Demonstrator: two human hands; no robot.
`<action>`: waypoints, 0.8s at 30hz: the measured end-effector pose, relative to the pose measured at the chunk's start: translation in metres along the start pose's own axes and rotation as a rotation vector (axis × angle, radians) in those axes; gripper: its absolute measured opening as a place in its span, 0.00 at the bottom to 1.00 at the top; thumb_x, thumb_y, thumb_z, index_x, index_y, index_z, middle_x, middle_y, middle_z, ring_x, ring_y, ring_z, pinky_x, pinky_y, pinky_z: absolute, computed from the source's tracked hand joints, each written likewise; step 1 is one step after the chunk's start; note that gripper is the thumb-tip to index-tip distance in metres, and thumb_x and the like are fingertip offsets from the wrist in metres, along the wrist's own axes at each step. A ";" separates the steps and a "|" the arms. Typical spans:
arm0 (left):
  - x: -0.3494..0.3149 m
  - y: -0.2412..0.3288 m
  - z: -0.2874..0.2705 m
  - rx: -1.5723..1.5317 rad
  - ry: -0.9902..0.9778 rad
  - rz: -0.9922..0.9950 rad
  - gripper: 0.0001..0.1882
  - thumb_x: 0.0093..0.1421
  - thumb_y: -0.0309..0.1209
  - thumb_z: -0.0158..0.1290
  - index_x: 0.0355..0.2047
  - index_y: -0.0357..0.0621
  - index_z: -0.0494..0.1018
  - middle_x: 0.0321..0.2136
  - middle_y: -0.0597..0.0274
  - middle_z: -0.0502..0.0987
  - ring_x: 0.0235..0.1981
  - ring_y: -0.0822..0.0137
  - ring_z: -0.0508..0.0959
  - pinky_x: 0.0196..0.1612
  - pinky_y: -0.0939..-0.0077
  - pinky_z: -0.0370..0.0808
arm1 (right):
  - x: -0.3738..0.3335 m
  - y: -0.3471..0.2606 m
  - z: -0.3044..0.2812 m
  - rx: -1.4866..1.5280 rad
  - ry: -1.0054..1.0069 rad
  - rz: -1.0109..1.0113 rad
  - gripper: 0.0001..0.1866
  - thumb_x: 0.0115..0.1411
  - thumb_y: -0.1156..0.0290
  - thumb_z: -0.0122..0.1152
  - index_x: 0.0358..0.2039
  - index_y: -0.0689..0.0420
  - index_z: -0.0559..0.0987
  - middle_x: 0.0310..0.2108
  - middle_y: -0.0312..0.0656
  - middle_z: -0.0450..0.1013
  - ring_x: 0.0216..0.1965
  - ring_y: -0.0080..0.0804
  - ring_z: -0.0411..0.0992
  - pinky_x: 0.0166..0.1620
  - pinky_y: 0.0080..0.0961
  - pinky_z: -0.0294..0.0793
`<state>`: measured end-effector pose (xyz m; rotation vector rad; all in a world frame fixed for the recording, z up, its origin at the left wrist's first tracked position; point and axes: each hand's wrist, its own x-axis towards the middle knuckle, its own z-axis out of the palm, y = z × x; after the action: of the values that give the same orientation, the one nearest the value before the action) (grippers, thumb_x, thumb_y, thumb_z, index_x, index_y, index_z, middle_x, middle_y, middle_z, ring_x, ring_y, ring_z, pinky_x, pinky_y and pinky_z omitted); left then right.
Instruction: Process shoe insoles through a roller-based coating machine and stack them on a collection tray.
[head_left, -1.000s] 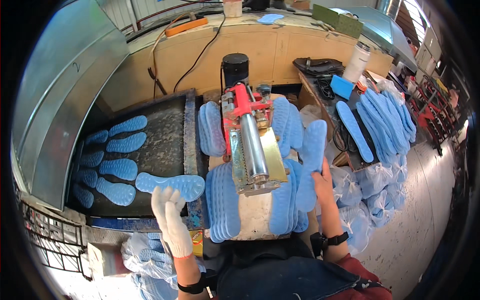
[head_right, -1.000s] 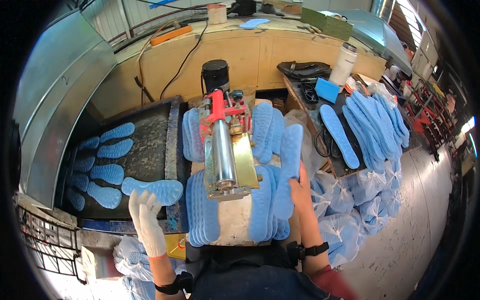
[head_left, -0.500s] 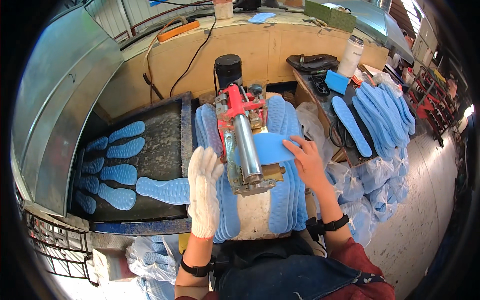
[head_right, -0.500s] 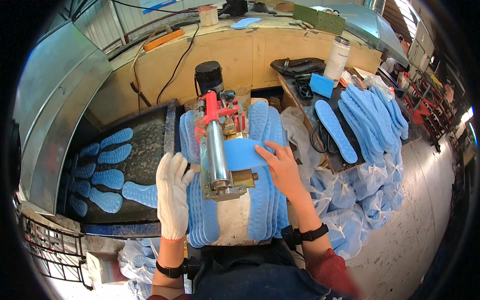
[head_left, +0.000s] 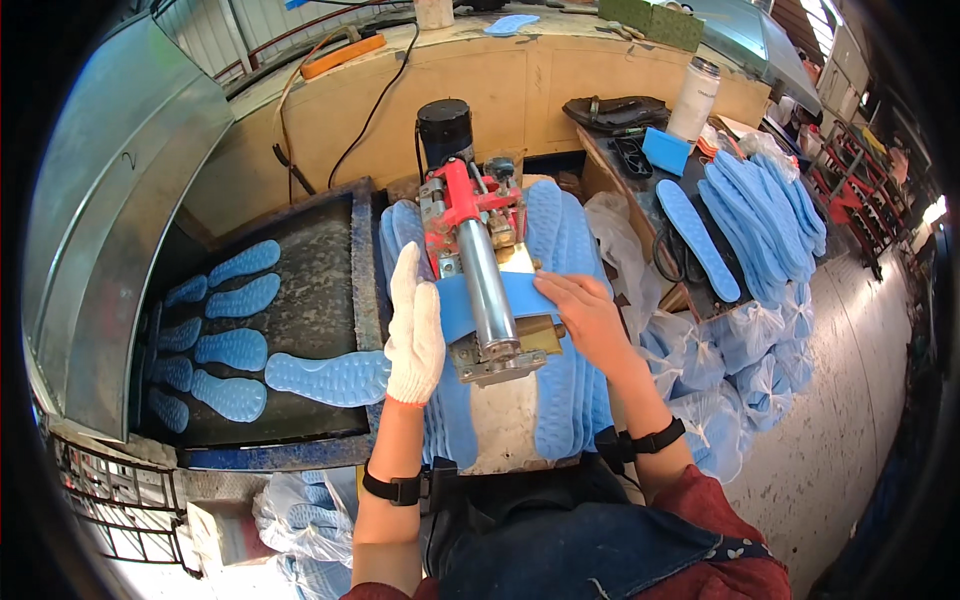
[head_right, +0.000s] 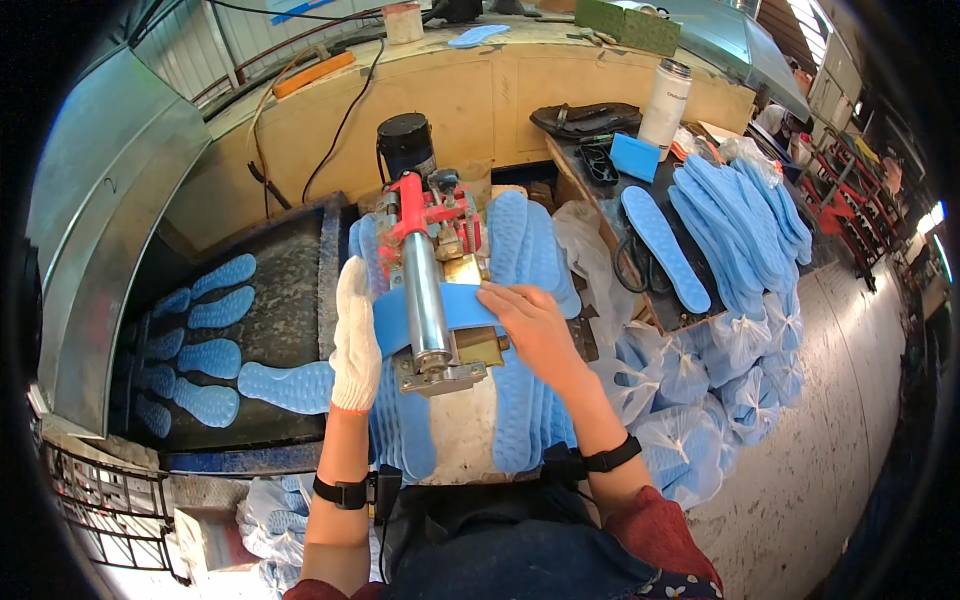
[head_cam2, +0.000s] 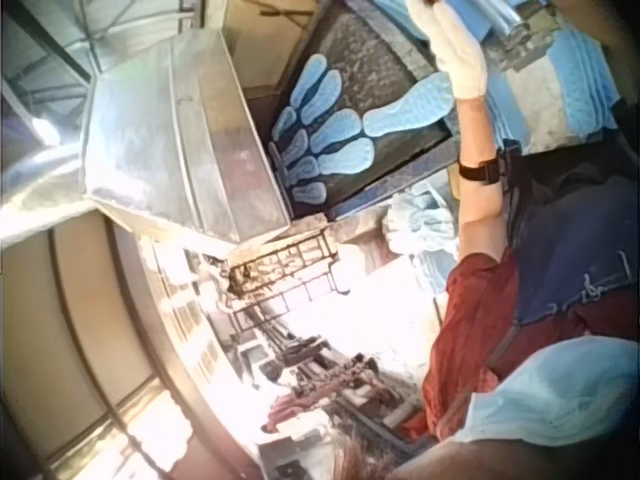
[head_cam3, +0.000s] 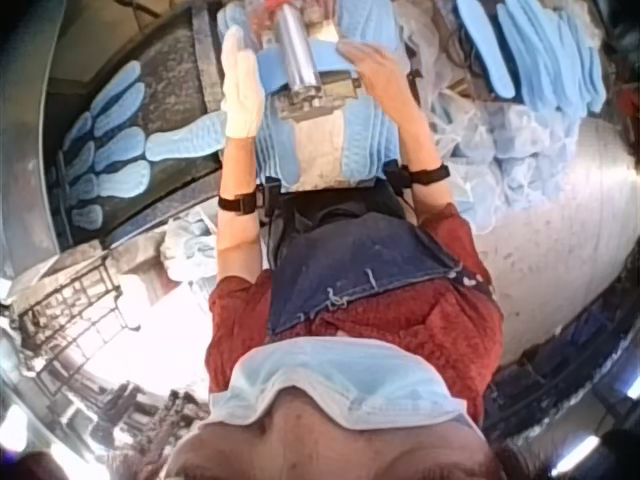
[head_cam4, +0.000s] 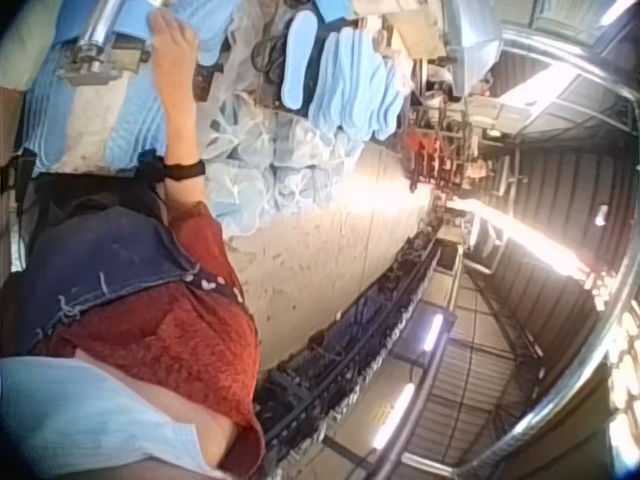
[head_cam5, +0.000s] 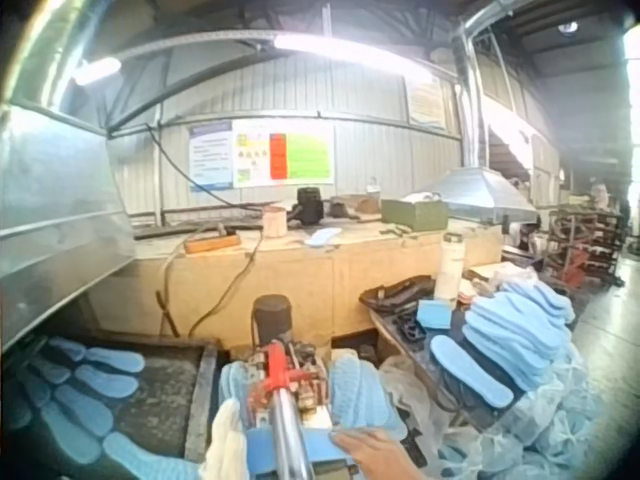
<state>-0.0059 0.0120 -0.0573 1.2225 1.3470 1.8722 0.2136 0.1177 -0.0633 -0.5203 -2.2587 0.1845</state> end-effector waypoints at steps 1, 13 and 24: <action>-0.003 -0.004 -0.003 0.011 0.002 -0.028 0.34 0.69 0.51 0.32 0.67 0.40 0.45 0.63 0.50 0.54 0.65 0.58 0.55 0.66 0.66 0.50 | 0.002 -0.001 0.001 0.008 -0.009 -0.034 0.26 0.48 0.83 0.55 0.51 0.55 0.74 0.50 0.39 0.73 0.48 0.39 0.70 0.51 0.34 0.67; -0.054 -0.007 -0.009 -0.543 0.067 -0.387 0.35 0.69 0.55 0.28 0.63 0.39 0.56 0.56 0.56 0.67 0.57 0.62 0.67 0.61 0.66 0.64 | -0.063 0.024 0.025 0.463 0.053 0.746 0.18 0.58 0.81 0.52 0.50 0.61 0.73 0.43 0.51 0.74 0.44 0.40 0.73 0.45 0.29 0.73; -0.119 0.024 -0.022 -0.365 0.175 -0.706 0.31 0.69 0.53 0.33 0.58 0.40 0.63 0.50 0.61 0.71 0.49 0.68 0.72 0.54 0.71 0.69 | -0.115 0.007 0.060 -0.186 -0.288 0.623 0.43 0.41 0.75 0.72 0.58 0.64 0.61 0.43 0.57 0.68 0.44 0.57 0.68 0.46 0.41 0.70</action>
<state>0.0311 -0.1036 -0.0805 0.3326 1.2287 1.6149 0.2401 0.0772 -0.1834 -1.3658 -2.3294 0.3825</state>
